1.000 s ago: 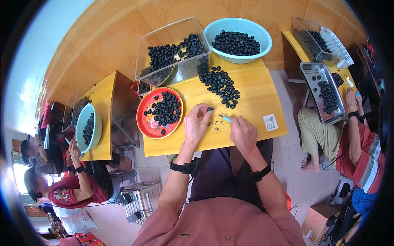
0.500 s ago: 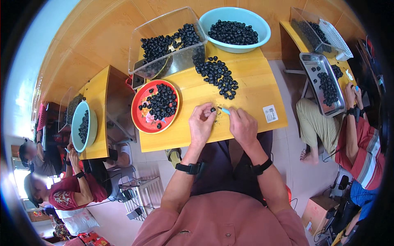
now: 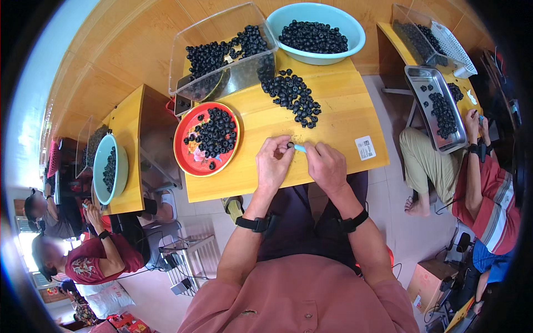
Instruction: Sorting and picking individual berries from a bunch on a table.
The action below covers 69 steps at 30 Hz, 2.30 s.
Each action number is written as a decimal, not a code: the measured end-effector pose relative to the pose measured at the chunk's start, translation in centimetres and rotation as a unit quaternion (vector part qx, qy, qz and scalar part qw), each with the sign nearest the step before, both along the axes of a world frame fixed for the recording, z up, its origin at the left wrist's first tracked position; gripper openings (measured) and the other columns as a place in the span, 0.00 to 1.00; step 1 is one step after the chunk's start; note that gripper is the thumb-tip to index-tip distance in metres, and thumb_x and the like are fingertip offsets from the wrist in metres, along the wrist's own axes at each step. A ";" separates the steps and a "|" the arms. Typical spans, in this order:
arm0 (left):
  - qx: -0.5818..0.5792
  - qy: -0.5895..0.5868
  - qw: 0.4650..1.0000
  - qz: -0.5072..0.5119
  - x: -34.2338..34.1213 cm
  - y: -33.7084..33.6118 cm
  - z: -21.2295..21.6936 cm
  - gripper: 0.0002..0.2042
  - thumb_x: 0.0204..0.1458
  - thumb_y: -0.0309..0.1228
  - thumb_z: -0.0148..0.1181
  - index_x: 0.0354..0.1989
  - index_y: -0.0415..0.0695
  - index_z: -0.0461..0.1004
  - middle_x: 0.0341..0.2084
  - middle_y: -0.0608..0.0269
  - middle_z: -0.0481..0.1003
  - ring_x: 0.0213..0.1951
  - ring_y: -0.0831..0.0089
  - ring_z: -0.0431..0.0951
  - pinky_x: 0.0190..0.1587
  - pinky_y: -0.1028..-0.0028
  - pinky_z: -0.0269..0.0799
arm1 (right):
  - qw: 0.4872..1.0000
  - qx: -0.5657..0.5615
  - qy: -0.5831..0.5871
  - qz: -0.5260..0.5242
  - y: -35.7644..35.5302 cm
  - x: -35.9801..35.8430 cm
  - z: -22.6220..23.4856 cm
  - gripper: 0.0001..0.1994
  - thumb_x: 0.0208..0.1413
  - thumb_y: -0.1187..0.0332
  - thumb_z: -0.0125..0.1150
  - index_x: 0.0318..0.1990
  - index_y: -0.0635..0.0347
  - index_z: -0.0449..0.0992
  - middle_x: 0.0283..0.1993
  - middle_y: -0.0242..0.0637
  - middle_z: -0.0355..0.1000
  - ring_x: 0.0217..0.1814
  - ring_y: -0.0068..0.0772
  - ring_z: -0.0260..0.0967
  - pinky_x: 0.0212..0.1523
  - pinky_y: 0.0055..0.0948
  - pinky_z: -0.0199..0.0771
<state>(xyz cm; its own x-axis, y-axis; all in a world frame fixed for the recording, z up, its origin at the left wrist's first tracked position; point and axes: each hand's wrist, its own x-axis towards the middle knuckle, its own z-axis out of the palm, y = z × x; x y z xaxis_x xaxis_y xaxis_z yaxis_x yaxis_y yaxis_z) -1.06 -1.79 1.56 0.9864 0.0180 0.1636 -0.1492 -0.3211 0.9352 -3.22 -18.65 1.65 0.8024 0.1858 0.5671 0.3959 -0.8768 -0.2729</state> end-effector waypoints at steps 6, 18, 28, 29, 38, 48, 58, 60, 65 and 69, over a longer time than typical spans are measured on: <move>-0.091 0.022 0.996 -0.006 0.2 0.2 -1.3 0.15 0.53 0.16 0.70 0.50 0.38 0.79 0.38 0.61 0.79 0.38 0.76 0.81 0.42 0.76 0.79 | 1.000 0.000 0.003 -0.001 0.1 0.0 0.1 0.09 0.54 0.72 0.64 0.43 0.58 0.80 0.27 0.35 0.67 0.30 0.37 0.74 0.28 0.36 0.75; -0.173 0.032 0.984 -0.023 0.3 1.0 -0.9 0.11 0.56 0.15 0.67 0.47 0.35 0.79 0.39 0.66 0.77 0.41 0.80 0.80 0.47 0.80 0.76 | 0.999 -0.004 0.019 -0.048 0.3 0.4 -0.2 0.09 0.54 0.72 0.63 0.43 0.57 0.79 0.28 0.35 0.69 0.30 0.37 0.76 0.29 0.37 0.77; 0.061 -0.155 0.979 0.117 0.1 6.9 2.1 0.10 0.50 0.15 0.69 0.41 0.40 0.82 0.35 0.59 0.78 0.35 0.70 0.79 0.41 0.74 0.77 | 0.998 -0.005 0.013 -0.055 0.1 0.2 0.3 0.07 0.54 0.73 0.62 0.41 0.57 0.79 0.27 0.36 0.67 0.29 0.38 0.74 0.28 0.38 0.76; 0.111 -0.164 0.970 0.142 0.3 8.0 3.1 0.10 0.51 0.15 0.67 0.41 0.40 0.82 0.36 0.58 0.79 0.37 0.69 0.80 0.41 0.73 0.77 | 0.998 0.000 0.009 -0.055 -0.1 0.2 0.2 0.06 0.54 0.73 0.62 0.40 0.57 0.79 0.27 0.36 0.67 0.29 0.38 0.74 0.28 0.38 0.75; 0.111 -0.155 0.977 0.096 -0.6 8.0 4.0 0.10 0.56 0.19 0.66 0.45 0.40 0.81 0.38 0.59 0.80 0.40 0.69 0.80 0.43 0.72 0.77 | 0.999 0.030 -0.002 -0.043 0.2 0.1 0.1 0.04 0.57 0.72 0.62 0.39 0.58 0.79 0.27 0.37 0.68 0.29 0.41 0.75 0.29 0.39 0.76; 0.071 -0.067 0.995 0.030 -1.9 3.4 -0.1 0.05 0.57 0.23 0.68 0.40 0.41 0.84 0.29 0.56 0.78 0.29 0.66 0.80 0.34 0.69 0.76 | 0.990 0.018 0.143 0.012 -2.9 7.5 4.5 0.09 0.59 0.67 0.64 0.40 0.63 0.79 0.51 0.45 0.77 0.56 0.53 0.72 0.60 0.53 0.67; 0.053 -0.070 0.996 0.006 -1.9 3.5 -0.1 0.05 0.57 0.21 0.66 0.40 0.40 0.84 0.30 0.55 0.78 0.29 0.64 0.80 0.33 0.68 0.77 | 0.956 -0.070 0.195 0.206 -2.2 21.4 3.8 0.10 0.55 0.66 0.62 0.32 0.66 0.80 0.75 0.54 0.62 0.79 0.62 0.52 0.76 0.54 0.51; 0.047 -0.063 0.997 0.001 -2.0 3.3 0.1 0.05 0.57 0.21 0.66 0.40 0.40 0.83 0.30 0.55 0.78 0.29 0.64 0.80 0.33 0.68 0.76 | 0.956 -0.051 0.199 0.211 -2.2 22.7 3.0 0.12 0.56 0.65 0.61 0.35 0.67 0.81 0.74 0.56 0.62 0.78 0.62 0.54 0.76 0.50 0.54; 0.051 -0.060 0.997 -0.004 -1.6 3.6 -0.2 0.05 0.56 0.21 0.66 0.40 0.40 0.83 0.29 0.54 0.77 0.27 0.63 0.79 0.32 0.67 0.76 | 0.901 0.132 0.342 0.231 -1.3 23.0 1.9 0.13 0.56 0.65 0.63 0.34 0.71 0.79 0.73 0.59 0.64 0.75 0.58 0.59 0.73 0.39 0.58; 0.043 -0.051 0.998 -0.002 -1.6 3.6 0.5 0.04 0.56 0.20 0.66 0.39 0.39 0.82 0.29 0.54 0.77 0.27 0.62 0.78 0.31 0.66 0.75 | 0.864 0.200 0.392 0.243 -1.2 21.1 2.3 0.12 0.56 0.67 0.61 0.39 0.71 0.80 0.76 0.54 0.62 0.77 0.49 0.58 0.76 0.36 0.54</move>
<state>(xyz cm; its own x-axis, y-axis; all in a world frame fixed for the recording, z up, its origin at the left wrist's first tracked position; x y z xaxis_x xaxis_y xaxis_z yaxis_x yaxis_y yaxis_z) -2.61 1.80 2.03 0.9646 -0.0046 0.2635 -0.2434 -0.3991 0.8840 17.83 -19.85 3.98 0.8514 0.5242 -0.0191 0.2471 -0.4329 -0.8669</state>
